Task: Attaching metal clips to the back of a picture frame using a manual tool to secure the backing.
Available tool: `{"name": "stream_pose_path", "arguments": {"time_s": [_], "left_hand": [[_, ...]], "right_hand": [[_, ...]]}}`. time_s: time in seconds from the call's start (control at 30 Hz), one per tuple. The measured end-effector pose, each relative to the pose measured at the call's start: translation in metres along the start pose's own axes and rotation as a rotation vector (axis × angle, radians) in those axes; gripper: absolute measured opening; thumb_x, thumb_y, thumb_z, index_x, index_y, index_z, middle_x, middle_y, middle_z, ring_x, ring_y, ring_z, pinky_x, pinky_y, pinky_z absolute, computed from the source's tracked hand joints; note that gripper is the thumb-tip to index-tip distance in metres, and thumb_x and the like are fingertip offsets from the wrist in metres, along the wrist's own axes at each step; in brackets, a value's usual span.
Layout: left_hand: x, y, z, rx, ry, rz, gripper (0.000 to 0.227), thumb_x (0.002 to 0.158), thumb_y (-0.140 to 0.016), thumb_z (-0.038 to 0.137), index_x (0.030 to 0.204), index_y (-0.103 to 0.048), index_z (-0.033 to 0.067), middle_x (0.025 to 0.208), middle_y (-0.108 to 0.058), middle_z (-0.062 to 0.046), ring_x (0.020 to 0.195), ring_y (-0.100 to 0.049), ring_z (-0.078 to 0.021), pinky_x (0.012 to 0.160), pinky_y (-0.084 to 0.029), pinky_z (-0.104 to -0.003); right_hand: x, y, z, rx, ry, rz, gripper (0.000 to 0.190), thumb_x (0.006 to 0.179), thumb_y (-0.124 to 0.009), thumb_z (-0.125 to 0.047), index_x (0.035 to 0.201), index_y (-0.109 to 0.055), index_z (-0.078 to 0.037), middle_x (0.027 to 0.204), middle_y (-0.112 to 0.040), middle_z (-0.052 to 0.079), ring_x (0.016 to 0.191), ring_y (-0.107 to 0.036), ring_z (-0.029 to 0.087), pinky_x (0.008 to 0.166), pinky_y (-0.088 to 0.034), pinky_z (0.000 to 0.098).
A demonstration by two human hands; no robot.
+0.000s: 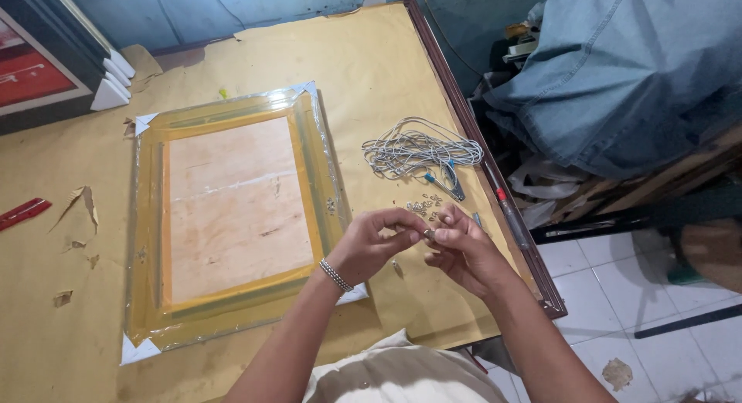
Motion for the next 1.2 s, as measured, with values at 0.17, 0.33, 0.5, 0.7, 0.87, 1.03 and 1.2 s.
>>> {"name": "stream_pose_path", "arguments": {"time_s": [0.17,0.33,0.5,0.7,0.87,1.03,1.2], "left_hand": [[0.001,0.002,-0.021,-0.038,-0.033,0.046,0.012,0.070,-0.073,0.016,0.082,-0.070,0.0144,0.085,-0.063,0.000,0.078,-0.051,-0.0075,0.061,-0.045,-0.017],[-0.003,-0.004,-0.015,-0.040,-0.054,0.032,0.013,0.070,-0.072,0.013,0.084,-0.070,0.0138,0.086,-0.062,-0.001,0.078,-0.050,-0.0072,0.059,-0.042,-0.016],[-0.006,-0.004,-0.026,-0.080,0.006,0.075,0.010,0.073,-0.071,0.011,0.082,-0.067,0.0094,0.071,-0.062,0.002,0.071,-0.051,-0.0043,0.053,-0.040,-0.014],[-0.003,0.003,-0.066,0.001,0.096,0.175,0.010,0.073,-0.069,0.008,0.081,-0.065,0.0132,0.063,-0.065,0.005,0.058,-0.052,0.0008,0.046,-0.039,-0.010],[-0.008,0.004,-0.084,0.047,0.211,0.219,0.013,0.069,-0.068,0.005,0.079,-0.068,0.0134,0.064,-0.066,0.003,0.055,-0.054,-0.0015,0.048,-0.043,-0.013],[-0.015,-0.010,-0.089,0.059,0.255,0.224,0.010,0.070,-0.069,0.005,0.077,-0.071,0.0121,0.064,-0.066,0.000,0.061,-0.056,-0.0066,0.055,-0.047,-0.017],[-0.019,-0.008,-0.086,0.257,0.355,0.201,0.010,0.071,-0.069,0.017,0.077,-0.071,0.0249,0.066,-0.065,0.008,0.060,-0.060,-0.0035,0.055,-0.048,-0.016]], "right_hand": [[-0.002,-0.005,0.016,0.139,-0.156,-0.013,0.029,0.072,-0.060,-0.012,0.084,-0.035,-0.021,0.075,-0.050,-0.002,0.065,-0.045,0.009,0.054,-0.038,0.0232],[-0.005,-0.002,0.032,0.178,-0.256,-0.018,0.027,0.072,-0.059,-0.017,0.083,-0.035,-0.023,0.078,-0.045,-0.002,0.065,-0.038,0.008,0.053,-0.031,0.0228],[-0.006,0.004,0.026,-0.091,-0.265,0.055,0.021,0.073,-0.062,-0.017,0.084,-0.045,-0.017,0.074,-0.055,0.002,0.066,-0.047,0.010,0.050,-0.037,0.0202],[-0.014,0.056,-0.016,-0.638,-0.077,0.420,0.017,0.077,-0.063,-0.018,0.091,-0.057,-0.009,0.072,-0.060,0.001,0.062,-0.048,0.006,0.047,-0.036,0.0166],[-0.021,0.084,-0.043,-1.088,-0.035,0.618,0.019,0.073,-0.066,-0.022,0.091,-0.067,-0.016,0.072,-0.065,0.002,0.065,-0.057,0.013,0.056,-0.045,0.0254],[-0.016,0.058,-0.045,-1.514,-0.018,0.588,0.017,0.074,-0.061,-0.030,0.087,-0.070,-0.024,0.080,-0.068,0.000,0.085,-0.062,0.024,0.076,-0.049,0.0339],[0.005,0.050,-0.033,-1.943,0.107,0.549,0.016,0.076,-0.056,-0.040,0.085,-0.067,-0.034,0.079,-0.062,-0.003,0.087,-0.059,0.019,0.075,-0.048,0.0317]]}}
Point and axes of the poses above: each hand's wrist, its own x-axis towards the middle knuckle, its own y-axis out of the back of the hand, z = x × y, the point moved 6 cm from there along x, towards the middle knuckle
